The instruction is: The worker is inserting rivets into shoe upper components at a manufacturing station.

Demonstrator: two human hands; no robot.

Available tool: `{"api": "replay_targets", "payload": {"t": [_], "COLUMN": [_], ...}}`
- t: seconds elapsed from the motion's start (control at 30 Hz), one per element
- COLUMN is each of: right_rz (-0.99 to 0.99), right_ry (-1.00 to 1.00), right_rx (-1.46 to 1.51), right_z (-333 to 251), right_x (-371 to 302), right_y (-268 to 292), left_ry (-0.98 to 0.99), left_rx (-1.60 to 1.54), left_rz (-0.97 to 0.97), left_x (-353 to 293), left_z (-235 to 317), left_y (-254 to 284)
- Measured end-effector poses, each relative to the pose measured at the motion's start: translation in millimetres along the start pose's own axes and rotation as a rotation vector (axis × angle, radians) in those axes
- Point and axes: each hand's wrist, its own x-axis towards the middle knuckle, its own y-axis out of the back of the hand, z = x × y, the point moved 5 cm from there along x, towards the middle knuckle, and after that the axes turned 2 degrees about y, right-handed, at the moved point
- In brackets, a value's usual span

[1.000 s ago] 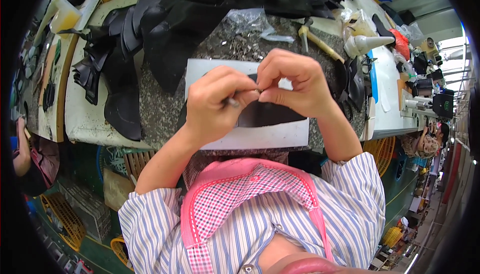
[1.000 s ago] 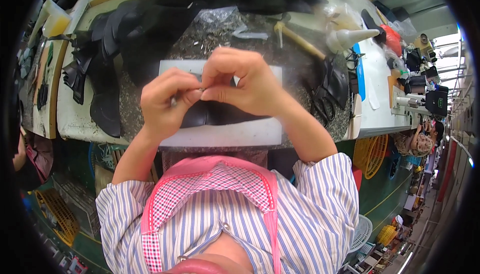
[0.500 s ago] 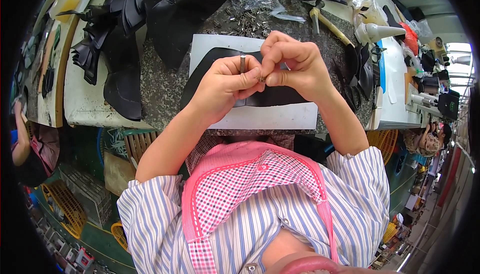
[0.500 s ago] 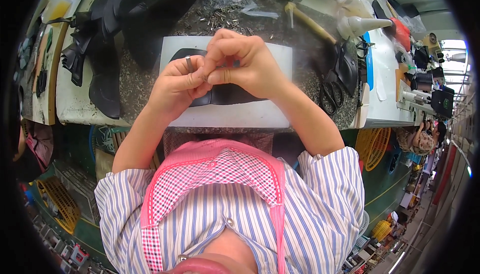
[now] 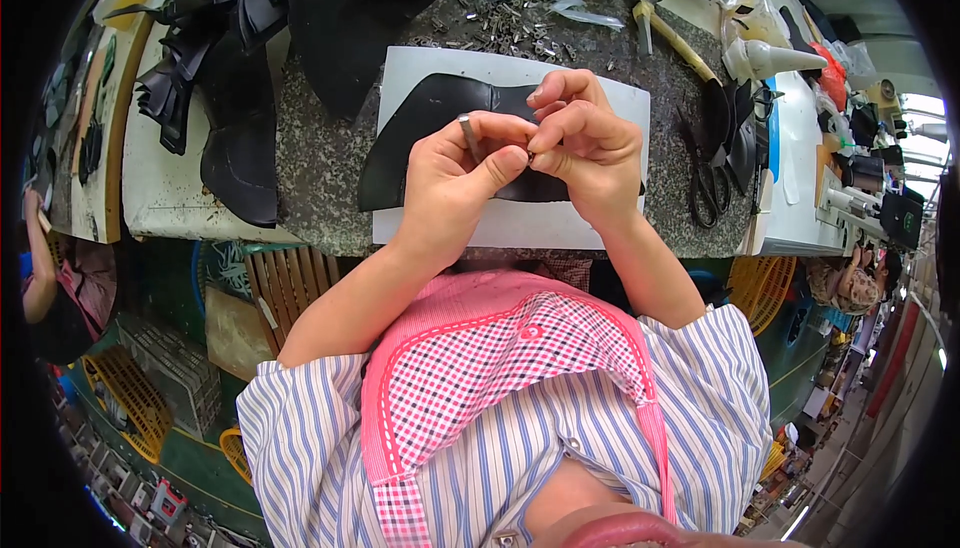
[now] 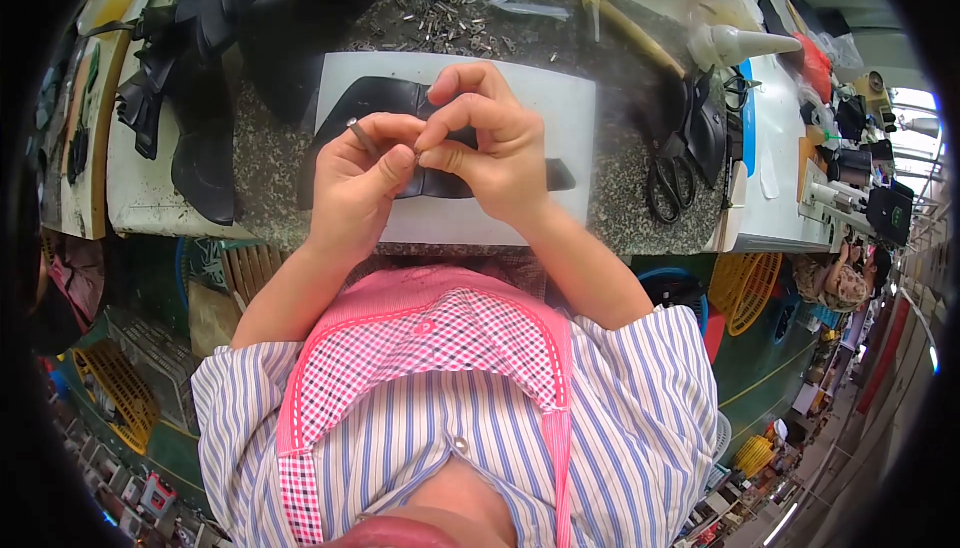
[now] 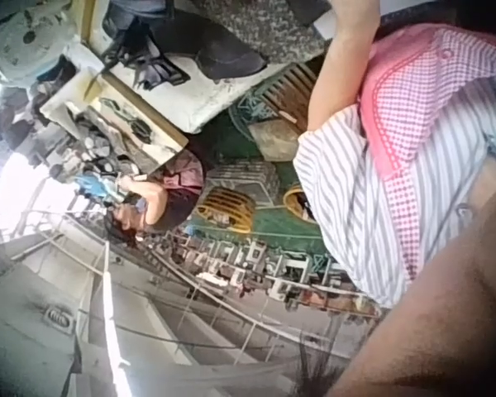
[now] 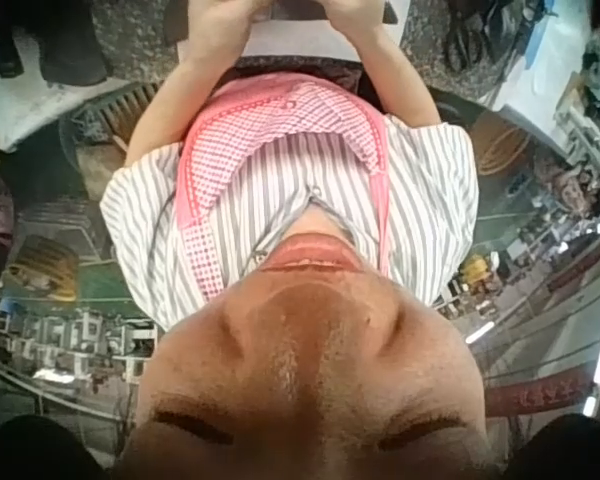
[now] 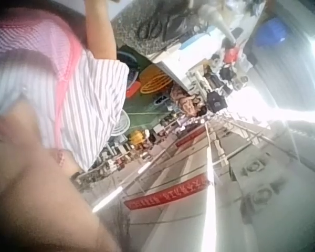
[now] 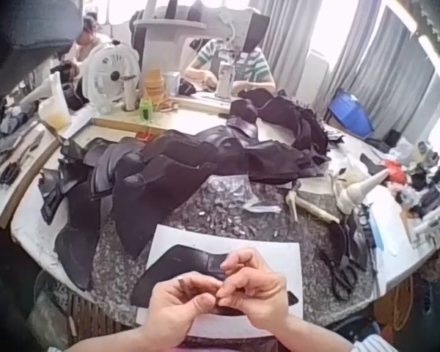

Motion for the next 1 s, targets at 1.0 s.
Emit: {"api": "replay_targets", "payload": {"t": [1.0], "right_rz": [0.066], "right_ry": [-0.055], "right_rx": [0.1], "right_z": [25], "right_x": [1], "right_y": [-21], "left_ry": [0.105], "left_rx": [0.224], "left_rz": [0.109], "left_x": [2], "left_z": [13], "left_y": [49]}}
